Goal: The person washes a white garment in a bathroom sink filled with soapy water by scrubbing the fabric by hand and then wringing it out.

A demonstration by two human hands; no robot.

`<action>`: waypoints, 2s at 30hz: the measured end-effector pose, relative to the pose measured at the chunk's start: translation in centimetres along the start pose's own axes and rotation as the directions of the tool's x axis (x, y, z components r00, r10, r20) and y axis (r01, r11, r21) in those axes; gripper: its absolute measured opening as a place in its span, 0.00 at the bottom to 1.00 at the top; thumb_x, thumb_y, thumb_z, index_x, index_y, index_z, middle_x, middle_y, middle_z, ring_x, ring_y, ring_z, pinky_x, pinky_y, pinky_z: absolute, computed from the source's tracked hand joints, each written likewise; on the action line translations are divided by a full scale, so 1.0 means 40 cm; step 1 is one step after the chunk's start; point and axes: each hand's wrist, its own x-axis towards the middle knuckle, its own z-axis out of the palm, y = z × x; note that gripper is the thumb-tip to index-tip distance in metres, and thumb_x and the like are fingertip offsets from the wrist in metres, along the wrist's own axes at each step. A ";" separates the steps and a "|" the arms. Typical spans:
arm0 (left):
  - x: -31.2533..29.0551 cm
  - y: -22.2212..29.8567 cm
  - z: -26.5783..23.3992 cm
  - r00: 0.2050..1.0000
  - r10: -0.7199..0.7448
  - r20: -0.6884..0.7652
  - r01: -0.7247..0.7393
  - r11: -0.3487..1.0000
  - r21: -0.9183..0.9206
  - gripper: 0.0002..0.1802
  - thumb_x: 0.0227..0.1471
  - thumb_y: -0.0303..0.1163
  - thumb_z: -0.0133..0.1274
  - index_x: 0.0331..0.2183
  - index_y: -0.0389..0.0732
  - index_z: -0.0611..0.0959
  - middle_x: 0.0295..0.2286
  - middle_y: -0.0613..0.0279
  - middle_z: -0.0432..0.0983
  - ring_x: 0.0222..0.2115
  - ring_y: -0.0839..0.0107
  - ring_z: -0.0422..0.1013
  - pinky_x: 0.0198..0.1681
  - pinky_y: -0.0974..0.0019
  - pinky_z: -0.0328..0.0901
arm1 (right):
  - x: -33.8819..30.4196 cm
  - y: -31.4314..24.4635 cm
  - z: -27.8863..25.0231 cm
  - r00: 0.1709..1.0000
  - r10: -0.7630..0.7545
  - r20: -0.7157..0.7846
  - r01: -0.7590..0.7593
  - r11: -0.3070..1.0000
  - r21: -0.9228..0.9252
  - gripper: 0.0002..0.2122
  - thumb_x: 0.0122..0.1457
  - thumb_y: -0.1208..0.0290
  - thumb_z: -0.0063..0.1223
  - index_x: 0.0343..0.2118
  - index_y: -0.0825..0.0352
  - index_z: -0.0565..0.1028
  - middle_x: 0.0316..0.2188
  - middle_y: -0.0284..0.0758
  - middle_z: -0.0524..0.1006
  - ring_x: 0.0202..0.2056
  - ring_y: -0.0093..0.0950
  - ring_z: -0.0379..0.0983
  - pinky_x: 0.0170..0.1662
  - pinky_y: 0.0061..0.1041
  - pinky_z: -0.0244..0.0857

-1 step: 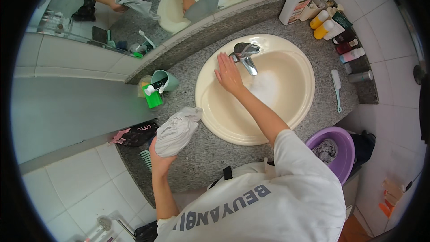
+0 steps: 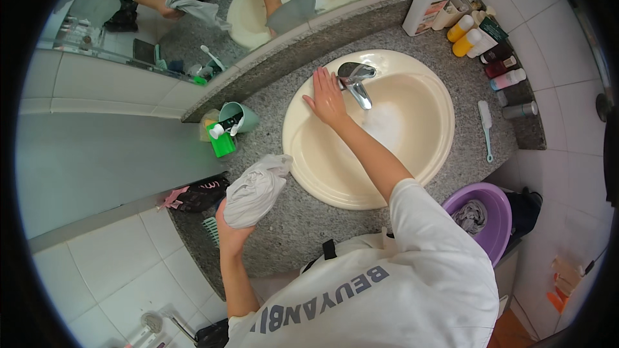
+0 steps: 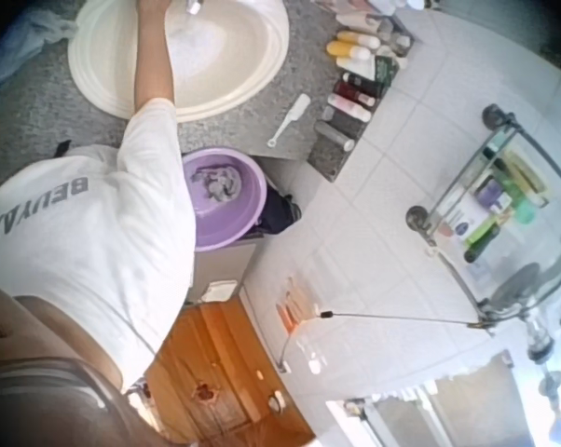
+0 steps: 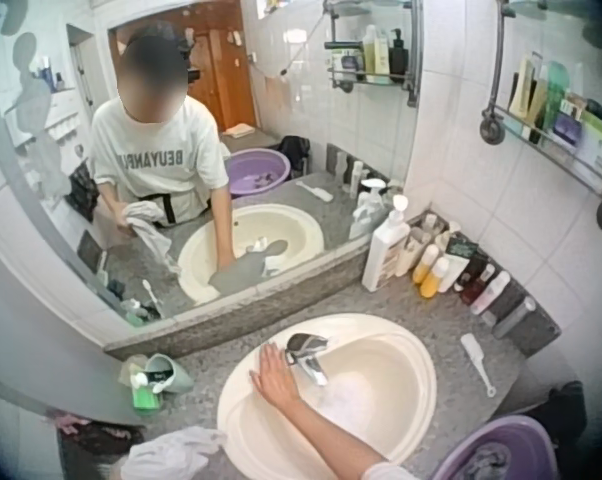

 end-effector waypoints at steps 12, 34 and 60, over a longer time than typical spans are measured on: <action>0.011 -0.018 -0.019 0.999 -0.014 -0.043 0.012 0.999 -0.040 0.33 0.29 0.21 0.58 0.45 0.33 0.73 0.39 0.61 0.74 0.39 0.73 0.69 0.46 0.72 0.60 | -0.256 -0.216 -0.069 0.648 -0.338 0.682 -0.196 0.792 0.578 0.15 0.62 0.63 0.39 0.34 0.67 0.77 0.31 0.40 0.78 0.35 0.30 0.75 0.45 0.31 0.66; 0.014 -0.007 0.009 0.999 0.037 0.004 -0.036 0.995 -0.097 0.33 0.28 0.21 0.57 0.45 0.31 0.73 0.40 0.60 0.73 0.40 0.73 0.69 0.47 0.73 0.59 | -0.295 0.108 -0.017 0.663 0.737 0.130 -0.639 0.467 0.611 0.14 0.60 0.68 0.39 0.33 0.74 0.75 0.32 0.39 0.78 0.35 0.34 0.75 0.40 0.34 0.68; 0.021 -0.014 0.014 0.999 0.004 0.049 0.001 0.995 -0.099 0.34 0.28 0.20 0.57 0.45 0.32 0.72 0.40 0.61 0.73 0.40 0.74 0.69 0.47 0.72 0.60 | -0.290 0.266 -0.124 0.710 0.569 0.414 -0.638 0.769 0.037 0.14 0.52 0.79 0.42 0.43 0.70 0.70 0.42 0.45 0.72 0.43 0.40 0.69 0.51 0.35 0.61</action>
